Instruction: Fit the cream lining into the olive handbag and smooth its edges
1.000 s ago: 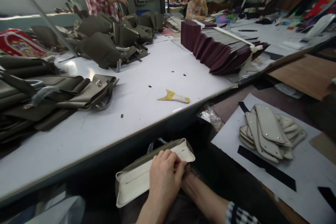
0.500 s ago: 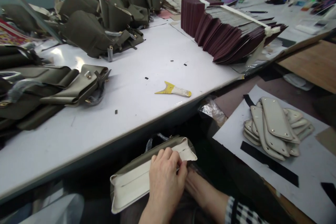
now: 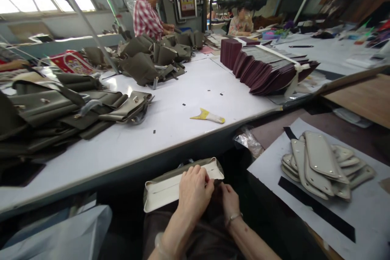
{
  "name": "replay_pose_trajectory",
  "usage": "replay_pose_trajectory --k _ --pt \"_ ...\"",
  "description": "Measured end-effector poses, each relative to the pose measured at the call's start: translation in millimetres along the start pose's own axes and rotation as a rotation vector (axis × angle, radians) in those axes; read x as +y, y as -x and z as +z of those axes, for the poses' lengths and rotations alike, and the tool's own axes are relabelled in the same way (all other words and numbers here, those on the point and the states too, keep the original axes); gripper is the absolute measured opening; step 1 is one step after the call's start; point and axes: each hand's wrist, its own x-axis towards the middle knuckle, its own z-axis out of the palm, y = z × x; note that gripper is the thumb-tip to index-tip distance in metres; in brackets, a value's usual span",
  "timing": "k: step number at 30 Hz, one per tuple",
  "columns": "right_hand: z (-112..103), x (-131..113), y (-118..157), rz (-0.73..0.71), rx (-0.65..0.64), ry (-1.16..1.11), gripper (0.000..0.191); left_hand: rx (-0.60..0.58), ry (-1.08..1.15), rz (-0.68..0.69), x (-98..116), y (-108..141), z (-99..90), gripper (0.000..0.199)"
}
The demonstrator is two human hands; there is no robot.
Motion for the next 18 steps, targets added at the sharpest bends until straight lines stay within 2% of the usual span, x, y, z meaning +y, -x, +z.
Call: replay_pose_trajectory --k 1,2,4,6,7,8,11,18 --pt "-9 -5 9 -0.055 0.02 0.031 0.027 0.017 -0.003 0.007 0 2 1.3 0.014" --pt "-17 -11 19 -0.17 0.026 0.083 0.025 0.034 -0.008 0.013 0 4 2.4 0.015" --pt "-29 -22 38 -0.551 -0.007 0.238 0.024 0.059 -0.027 0.026 1 7 4.0 0.014" --pt "-34 -31 50 -0.957 -0.05 0.446 0.036 0.081 -0.053 0.033 2 10 4.1 0.012" --pt "-34 -34 53 -1.104 -0.059 0.55 0.043 0.092 -0.066 0.034 2 12 3.7 0.011" --pt "-33 -35 53 -1.193 -0.057 0.636 0.049 0.1 -0.074 0.036 2 14 3.1 0.011" --pt "-27 -34 50 -1.286 -0.021 0.824 0.057 0.124 -0.066 0.032 -3 22 1.6 0.01" --pt "-13 -38 51 -1.278 0.052 1.044 0.05 0.147 0.102 -0.027 -21 39 1.5 0.01"
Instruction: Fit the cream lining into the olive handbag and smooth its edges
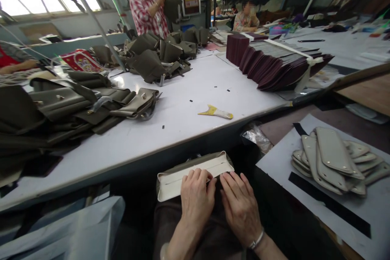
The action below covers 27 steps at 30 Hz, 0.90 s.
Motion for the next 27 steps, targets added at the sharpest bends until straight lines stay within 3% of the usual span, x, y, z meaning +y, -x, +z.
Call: replay_pose_trajectory --k 13,20,24,27 --pt "16 -34 -7 0.001 0.069 -0.094 0.051 0.021 0.013 -0.051 -21 9 -11.9 0.015" --pt "25 -55 -10 -0.076 0.044 -0.179 0.058 0.044 -0.018 -0.087 -36 20 -19.9 0.016" --pt "30 -66 -12 -0.097 0.029 -0.213 0.058 0.088 0.023 -0.115 -43 24 -26.7 0.015" --pt "34 -74 -12 -0.108 0.017 -0.247 0.059 0.184 0.085 -0.118 -51 33 -30.5 0.011"
